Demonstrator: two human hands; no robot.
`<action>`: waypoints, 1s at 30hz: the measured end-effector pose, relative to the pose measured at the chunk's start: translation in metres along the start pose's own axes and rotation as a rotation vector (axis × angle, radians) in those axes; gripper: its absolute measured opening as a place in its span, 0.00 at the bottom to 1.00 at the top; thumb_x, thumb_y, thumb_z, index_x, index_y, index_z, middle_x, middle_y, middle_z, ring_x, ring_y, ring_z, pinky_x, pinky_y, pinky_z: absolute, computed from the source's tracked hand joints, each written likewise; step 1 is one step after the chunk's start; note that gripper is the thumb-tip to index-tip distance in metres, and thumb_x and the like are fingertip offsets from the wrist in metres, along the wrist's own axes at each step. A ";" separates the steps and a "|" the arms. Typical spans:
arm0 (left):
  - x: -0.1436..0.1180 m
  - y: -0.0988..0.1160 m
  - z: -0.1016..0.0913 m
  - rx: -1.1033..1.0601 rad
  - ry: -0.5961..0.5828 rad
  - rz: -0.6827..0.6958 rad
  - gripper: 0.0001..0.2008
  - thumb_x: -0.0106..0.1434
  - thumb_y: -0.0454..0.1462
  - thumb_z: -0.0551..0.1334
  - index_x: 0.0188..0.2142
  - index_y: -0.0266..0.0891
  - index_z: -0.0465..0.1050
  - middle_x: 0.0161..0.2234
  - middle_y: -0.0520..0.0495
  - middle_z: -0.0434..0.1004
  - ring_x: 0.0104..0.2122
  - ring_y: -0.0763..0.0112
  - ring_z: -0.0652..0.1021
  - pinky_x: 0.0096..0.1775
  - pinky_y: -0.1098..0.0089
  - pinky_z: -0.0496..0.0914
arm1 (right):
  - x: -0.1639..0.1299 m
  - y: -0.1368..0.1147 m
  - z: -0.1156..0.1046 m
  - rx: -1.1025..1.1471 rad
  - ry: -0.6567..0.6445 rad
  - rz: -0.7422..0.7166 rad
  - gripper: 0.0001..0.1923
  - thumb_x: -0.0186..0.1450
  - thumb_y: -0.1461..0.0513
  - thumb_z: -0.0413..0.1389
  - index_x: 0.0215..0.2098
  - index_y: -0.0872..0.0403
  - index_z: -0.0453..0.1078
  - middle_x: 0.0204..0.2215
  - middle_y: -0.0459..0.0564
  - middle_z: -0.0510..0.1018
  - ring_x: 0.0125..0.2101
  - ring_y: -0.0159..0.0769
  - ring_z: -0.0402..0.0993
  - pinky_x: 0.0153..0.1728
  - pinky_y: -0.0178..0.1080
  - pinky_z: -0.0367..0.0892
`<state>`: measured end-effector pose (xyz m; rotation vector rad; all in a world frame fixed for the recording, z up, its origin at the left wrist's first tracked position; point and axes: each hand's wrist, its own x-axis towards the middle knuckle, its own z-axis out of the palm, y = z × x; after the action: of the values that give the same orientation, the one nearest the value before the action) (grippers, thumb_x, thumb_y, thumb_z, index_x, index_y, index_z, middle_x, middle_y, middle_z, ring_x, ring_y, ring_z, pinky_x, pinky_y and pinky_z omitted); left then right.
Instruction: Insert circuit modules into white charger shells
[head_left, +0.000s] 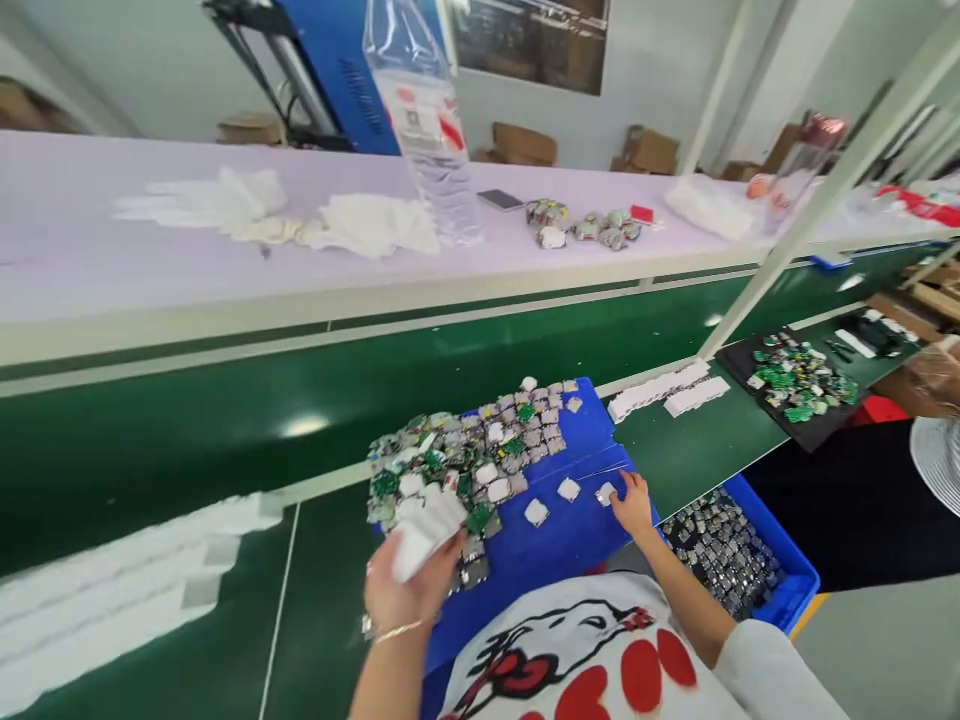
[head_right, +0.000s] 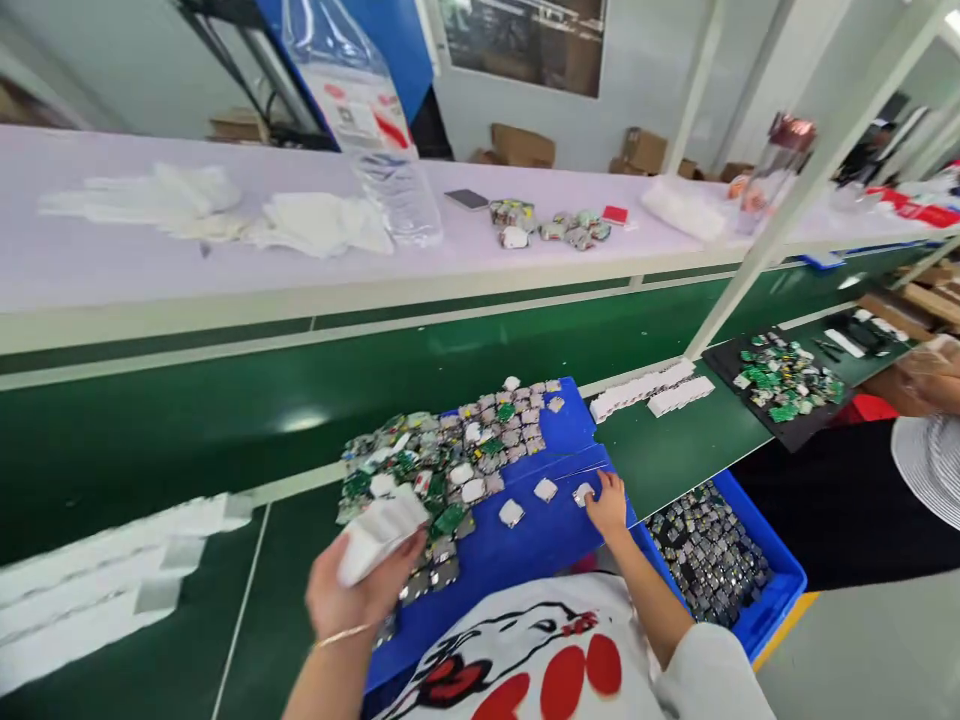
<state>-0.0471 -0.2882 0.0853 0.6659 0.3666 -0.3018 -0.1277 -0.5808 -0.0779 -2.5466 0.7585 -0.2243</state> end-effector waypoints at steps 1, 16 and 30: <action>-0.004 -0.012 0.002 -0.021 0.033 -0.034 0.16 0.59 0.46 0.57 0.42 0.39 0.72 0.38 0.46 0.75 0.36 0.63 0.75 0.36 0.61 0.71 | 0.004 0.001 0.002 -0.007 -0.010 -0.002 0.26 0.61 0.60 0.49 0.58 0.56 0.59 0.51 0.60 0.67 0.53 0.49 0.62 0.53 0.50 0.59; 0.000 -0.144 0.059 -0.128 -0.004 -0.370 0.13 0.55 0.44 0.58 0.36 0.40 0.72 0.39 0.42 0.76 0.38 0.58 0.75 0.35 0.62 0.70 | 0.041 0.045 -0.022 0.118 -0.132 -0.300 0.35 0.55 0.57 0.59 0.58 0.60 0.59 0.48 0.61 0.69 0.50 0.51 0.61 0.52 0.54 0.58; 0.003 -0.167 0.056 -0.224 -0.180 -0.301 0.12 0.54 0.44 0.60 0.33 0.40 0.75 0.39 0.44 0.77 0.40 0.55 0.74 0.41 0.55 0.67 | 0.071 0.038 -0.067 0.617 -0.042 -0.390 0.17 0.55 0.66 0.53 0.43 0.57 0.71 0.43 0.57 0.72 0.36 0.37 0.74 0.41 0.45 0.73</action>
<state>-0.0954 -0.4498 0.0341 0.3584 0.3216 -0.5939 -0.1056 -0.6743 -0.0358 -2.0659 0.1251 -0.4509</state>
